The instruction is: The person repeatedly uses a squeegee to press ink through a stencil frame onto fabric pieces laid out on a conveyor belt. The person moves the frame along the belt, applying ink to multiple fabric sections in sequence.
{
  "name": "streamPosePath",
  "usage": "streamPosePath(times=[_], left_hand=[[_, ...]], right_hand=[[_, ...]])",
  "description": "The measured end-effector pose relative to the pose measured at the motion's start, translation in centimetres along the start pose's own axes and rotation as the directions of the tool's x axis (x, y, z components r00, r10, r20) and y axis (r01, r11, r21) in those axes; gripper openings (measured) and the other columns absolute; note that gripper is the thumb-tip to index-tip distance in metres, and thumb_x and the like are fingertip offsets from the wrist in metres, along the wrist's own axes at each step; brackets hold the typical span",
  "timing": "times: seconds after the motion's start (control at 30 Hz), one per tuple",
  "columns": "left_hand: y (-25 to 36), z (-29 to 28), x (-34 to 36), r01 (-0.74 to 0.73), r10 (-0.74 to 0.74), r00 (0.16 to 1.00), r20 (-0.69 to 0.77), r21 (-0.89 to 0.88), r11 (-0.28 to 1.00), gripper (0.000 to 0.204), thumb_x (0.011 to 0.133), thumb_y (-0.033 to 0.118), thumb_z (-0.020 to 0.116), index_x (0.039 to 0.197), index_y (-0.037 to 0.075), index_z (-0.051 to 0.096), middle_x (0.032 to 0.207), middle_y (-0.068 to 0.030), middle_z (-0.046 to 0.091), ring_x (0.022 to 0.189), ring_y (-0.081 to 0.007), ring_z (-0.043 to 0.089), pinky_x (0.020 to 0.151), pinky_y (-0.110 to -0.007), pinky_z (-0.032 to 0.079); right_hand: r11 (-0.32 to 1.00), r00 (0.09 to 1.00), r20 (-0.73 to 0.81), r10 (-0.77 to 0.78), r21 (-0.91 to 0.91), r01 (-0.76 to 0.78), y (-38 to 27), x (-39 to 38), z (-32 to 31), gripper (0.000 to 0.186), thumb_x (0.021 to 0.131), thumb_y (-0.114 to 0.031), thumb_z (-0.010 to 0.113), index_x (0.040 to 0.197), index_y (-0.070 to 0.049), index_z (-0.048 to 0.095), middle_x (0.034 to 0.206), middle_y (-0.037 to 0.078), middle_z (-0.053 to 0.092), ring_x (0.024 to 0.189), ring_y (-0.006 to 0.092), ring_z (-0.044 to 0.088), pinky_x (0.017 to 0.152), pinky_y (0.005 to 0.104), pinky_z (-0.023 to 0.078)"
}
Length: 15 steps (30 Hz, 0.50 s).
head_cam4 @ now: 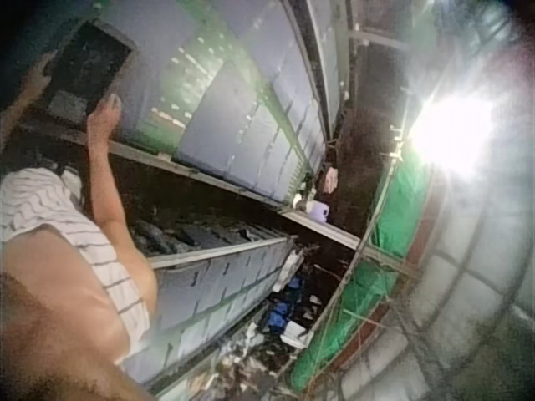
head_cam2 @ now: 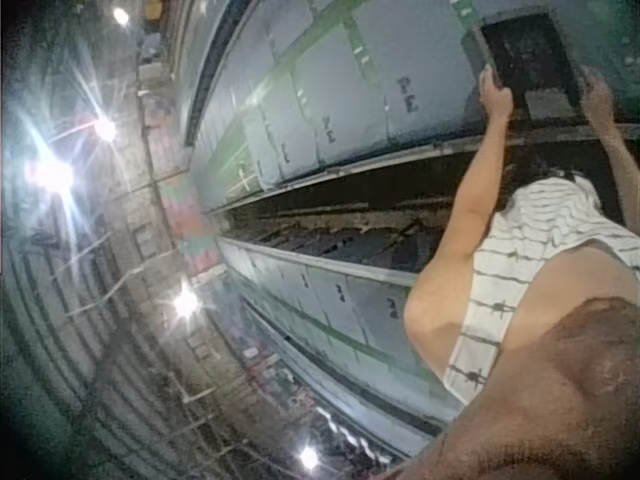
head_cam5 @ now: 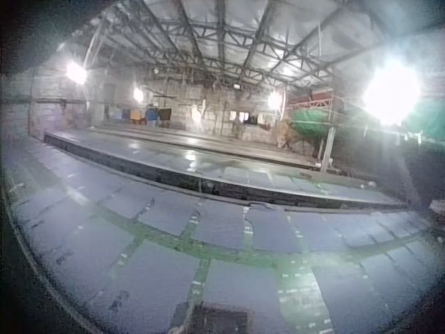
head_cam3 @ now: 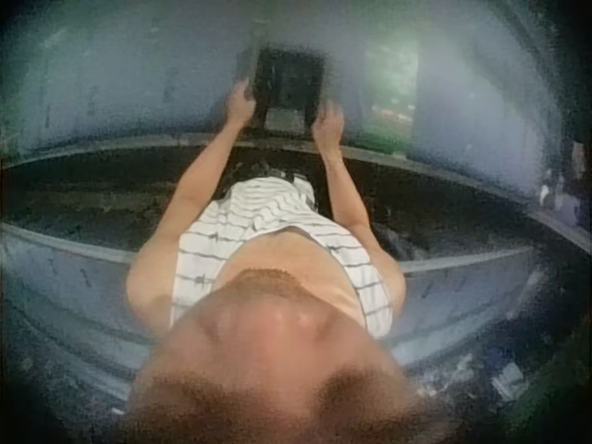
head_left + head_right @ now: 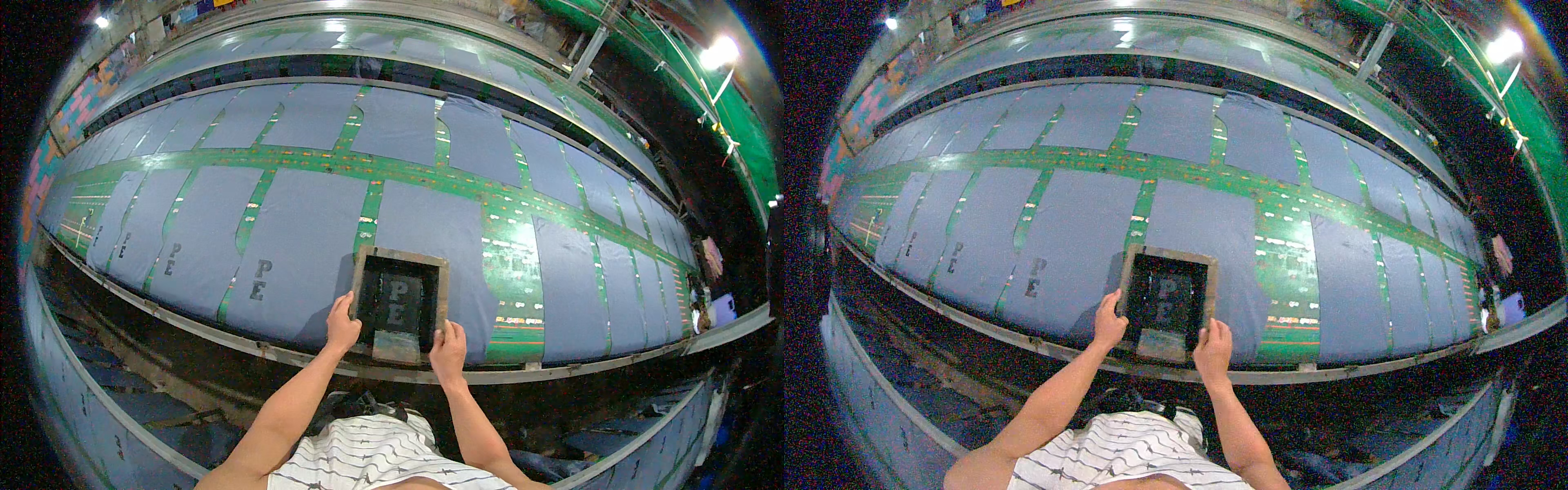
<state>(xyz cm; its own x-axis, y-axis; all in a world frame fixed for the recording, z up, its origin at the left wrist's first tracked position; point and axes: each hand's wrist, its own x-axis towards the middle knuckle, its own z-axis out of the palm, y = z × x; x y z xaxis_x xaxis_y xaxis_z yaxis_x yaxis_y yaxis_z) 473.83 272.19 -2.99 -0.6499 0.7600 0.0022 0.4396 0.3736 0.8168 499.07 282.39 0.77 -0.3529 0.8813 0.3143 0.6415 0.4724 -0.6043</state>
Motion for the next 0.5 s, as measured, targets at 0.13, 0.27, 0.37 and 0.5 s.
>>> streamPosePath(times=[0.13, 0.27, 0.37, 0.5], left_hand=[[0.5, -0.5, -0.2, 0.039, -0.038, 0.999, 0.022, -0.015, 0.999, 0.07, 0.074, -0.006, 0.06, 0.143, 0.002, 0.049, 0.14, -0.0151, 0.053, 0.132, -0.0356, 0.049, 0.111, -0.042, 0.04], [0.2, -0.2, -0.1, 0.026, -0.026, 1.0, 0.014, -0.013, 1.0, 0.07, 0.074, -0.006, 0.06, 0.143, 0.002, 0.049, 0.14, -0.015, 0.052, 0.132, -0.0359, 0.049, 0.11, -0.044, 0.04], [0.4, -0.1, -0.1, 0.038, -0.038, 0.999, 0.023, -0.023, 0.999, 0.071, 0.074, -0.005, 0.06, 0.144, 0.003, 0.048, 0.141, -0.0146, 0.051, 0.133, -0.0357, 0.047, 0.111, -0.045, 0.038], [0.2, 0.0, -0.6, 0.047, -0.046, 0.998, 0.047, -0.029, 0.998, 0.072, 0.074, -0.003, 0.061, 0.145, 0.004, 0.048, 0.143, -0.0135, 0.049, 0.135, -0.0354, 0.046, 0.112, -0.047, 0.036]], right_hand=[[0.88, 0.847, 0.257, -0.465, 0.238, 0.411, -6.7, -0.1, -3.4, 0.036, 0.084, -0.014, 0.074, 0.116, 0.001, 0.065, 0.115, 0.019, 0.064, 0.108, 0.0386, 0.06, 0.092, 0.0475, 0.048], [0.86, 0.753, 0.464, -0.467, 0.042, 0.508, -7.8, -0.8, -3.0, 0.036, 0.078, -0.013, 0.076, 0.111, -0.002, 0.068, 0.116, 0.013, 0.066, 0.109, 0.0336, 0.061, 0.094, 0.045, 0.048], [0.89, 0.797, 0.463, -0.389, -0.034, 0.454, -7.1, -0.6, -1.5, 0.034, 0.077, -0.01, 0.075, 0.109, -0.003, 0.069, 0.114, 0.011, 0.067, 0.109, 0.0312, 0.062, 0.094, 0.0446, 0.047], [0.909, 0.835, 0.419, -0.358, -0.049, 0.414, -6.4, 0.0, -0.2, 0.031, 0.077, -0.004, 0.07, 0.108, -0.002, 0.069, 0.111, 0.011, 0.069, 0.108, 0.0314, 0.062, 0.095, 0.0451, 0.049]])
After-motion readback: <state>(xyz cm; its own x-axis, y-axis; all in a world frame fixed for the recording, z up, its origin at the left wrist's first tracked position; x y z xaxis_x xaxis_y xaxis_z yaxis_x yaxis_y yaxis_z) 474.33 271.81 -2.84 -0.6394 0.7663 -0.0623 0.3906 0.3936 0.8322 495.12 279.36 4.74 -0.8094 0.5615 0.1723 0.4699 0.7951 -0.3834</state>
